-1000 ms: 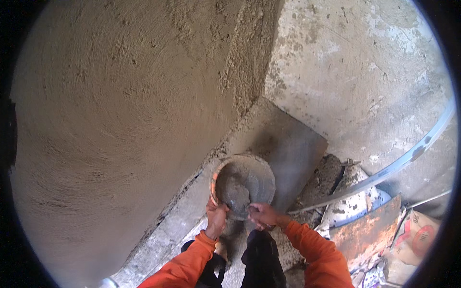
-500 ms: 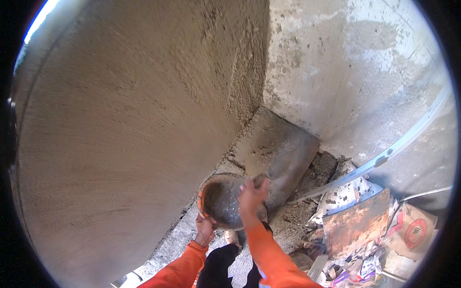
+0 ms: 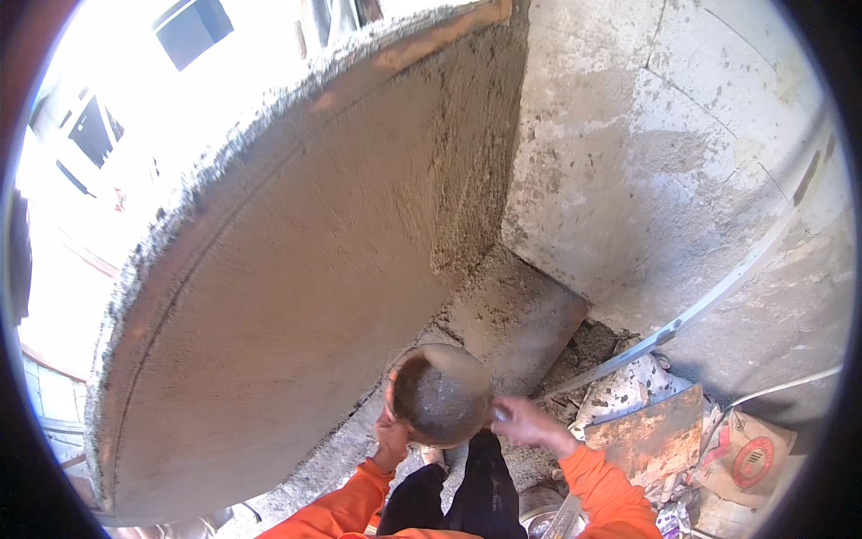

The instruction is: The person applies mortar to an unfinished wall using a trowel and then smooths the surface with a wooden float.

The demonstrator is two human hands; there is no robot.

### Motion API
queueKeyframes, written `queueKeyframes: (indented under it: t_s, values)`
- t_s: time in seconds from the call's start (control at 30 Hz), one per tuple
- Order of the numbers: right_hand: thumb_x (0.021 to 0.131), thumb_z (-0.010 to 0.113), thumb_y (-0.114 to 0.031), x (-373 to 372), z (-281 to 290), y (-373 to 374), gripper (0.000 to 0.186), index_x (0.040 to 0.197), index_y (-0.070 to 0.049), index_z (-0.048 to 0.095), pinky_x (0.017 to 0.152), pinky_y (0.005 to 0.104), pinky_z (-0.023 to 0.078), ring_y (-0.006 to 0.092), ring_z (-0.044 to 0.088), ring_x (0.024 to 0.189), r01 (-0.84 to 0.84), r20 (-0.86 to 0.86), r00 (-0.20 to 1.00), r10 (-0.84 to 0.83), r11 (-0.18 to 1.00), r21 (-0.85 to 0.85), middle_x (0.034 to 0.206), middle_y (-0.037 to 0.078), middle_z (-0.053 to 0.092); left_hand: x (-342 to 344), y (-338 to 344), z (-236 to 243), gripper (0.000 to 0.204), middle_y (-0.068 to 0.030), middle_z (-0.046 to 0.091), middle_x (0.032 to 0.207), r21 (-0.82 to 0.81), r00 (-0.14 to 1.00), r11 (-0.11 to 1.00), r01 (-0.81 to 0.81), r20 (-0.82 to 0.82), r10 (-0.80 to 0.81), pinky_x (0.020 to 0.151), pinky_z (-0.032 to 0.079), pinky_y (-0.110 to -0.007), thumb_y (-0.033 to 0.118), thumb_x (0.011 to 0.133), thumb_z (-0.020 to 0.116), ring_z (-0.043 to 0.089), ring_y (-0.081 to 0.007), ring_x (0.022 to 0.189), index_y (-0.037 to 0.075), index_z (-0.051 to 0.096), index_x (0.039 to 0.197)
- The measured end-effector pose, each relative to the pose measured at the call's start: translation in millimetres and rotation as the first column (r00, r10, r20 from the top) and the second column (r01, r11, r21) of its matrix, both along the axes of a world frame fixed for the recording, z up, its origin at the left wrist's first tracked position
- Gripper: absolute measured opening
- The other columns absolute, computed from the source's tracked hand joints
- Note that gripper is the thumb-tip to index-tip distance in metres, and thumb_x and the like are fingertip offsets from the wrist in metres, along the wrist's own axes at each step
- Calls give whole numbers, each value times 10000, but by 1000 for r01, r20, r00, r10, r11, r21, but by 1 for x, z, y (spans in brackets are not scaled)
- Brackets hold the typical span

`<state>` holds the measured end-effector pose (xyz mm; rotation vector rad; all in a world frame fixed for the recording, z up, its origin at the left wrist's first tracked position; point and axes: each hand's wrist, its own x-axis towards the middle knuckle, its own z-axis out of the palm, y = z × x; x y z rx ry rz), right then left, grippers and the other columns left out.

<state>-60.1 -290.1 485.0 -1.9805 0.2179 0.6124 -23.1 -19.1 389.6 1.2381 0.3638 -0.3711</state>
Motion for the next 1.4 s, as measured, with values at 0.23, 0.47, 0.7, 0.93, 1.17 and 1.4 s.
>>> queueKeyframes:
  t_s: [0.23, 0.47, 0.7, 0.93, 1.17, 1.4]
  values:
    - [795, 615, -152, -23, -26, 19, 432, 1197, -33, 510, 520, 338, 521, 186, 619, 622, 250, -553, 830, -78, 937, 243, 854, 99, 623, 9, -69, 84, 702, 17, 611, 1058, -4, 996, 998, 60, 70, -60, 590, 453, -208, -150, 695, 408, 545, -69, 733, 97, 467, 1350]
    - [833, 550, -93, -24, 21, -25, 476, 1286, -38, 415, 417, 277, 475, 139, 534, 523, 555, -572, 820, -28, 282, 782, 799, 73, 523, 22, -95, 87, 372, 43, 564, 772, 66, 1000, 998, -13, -24, 14, 528, 417, -214, -73, 751, 484, 505, -74, 627, 91, 598, 1065]
    - [753, 540, -117, -27, 117, -14, 578, 1303, -23, 386, 416, 301, 496, 172, 547, 533, 510, -426, 718, -551, -1, 860, 821, 110, 529, 7, -77, 93, 286, -26, 563, 732, 24, 897, 954, -299, -335, 290, 419, 479, -339, -84, 718, 472, 542, -183, 532, 105, 580, 904]
    - [807, 565, -91, 134, 87, 10, 361, 1151, -99, 455, 453, 304, 429, 162, 515, 555, 838, -174, 12, -985, -85, 539, 878, 49, 511, -14, -67, 89, 284, -23, 527, 666, 100, 863, 897, -431, -243, 442, 371, 477, -334, -80, 688, 478, 514, -170, 487, 100, 588, 879]
    - [838, 547, -126, 194, 174, -89, 369, 1190, -65, 455, 439, 250, 478, 117, 555, 567, 219, -89, 602, -794, 56, 974, 870, 33, 551, -13, -74, 117, 282, -16, 542, 688, 90, 831, 881, -465, -297, 469, 369, 431, -309, -88, 686, 462, 506, -148, 495, 70, 578, 889]
    - [834, 589, -101, 50, 155, -96, 429, 1249, -44, 496, 403, 242, 425, 90, 530, 466, -130, -258, 954, 155, 985, 111, 686, 36, 580, 3, -88, 149, 373, -28, 564, 730, 212, 939, 928, -306, -92, 330, 442, 458, -272, -79, 668, 457, 538, -152, 564, 33, 567, 1005]
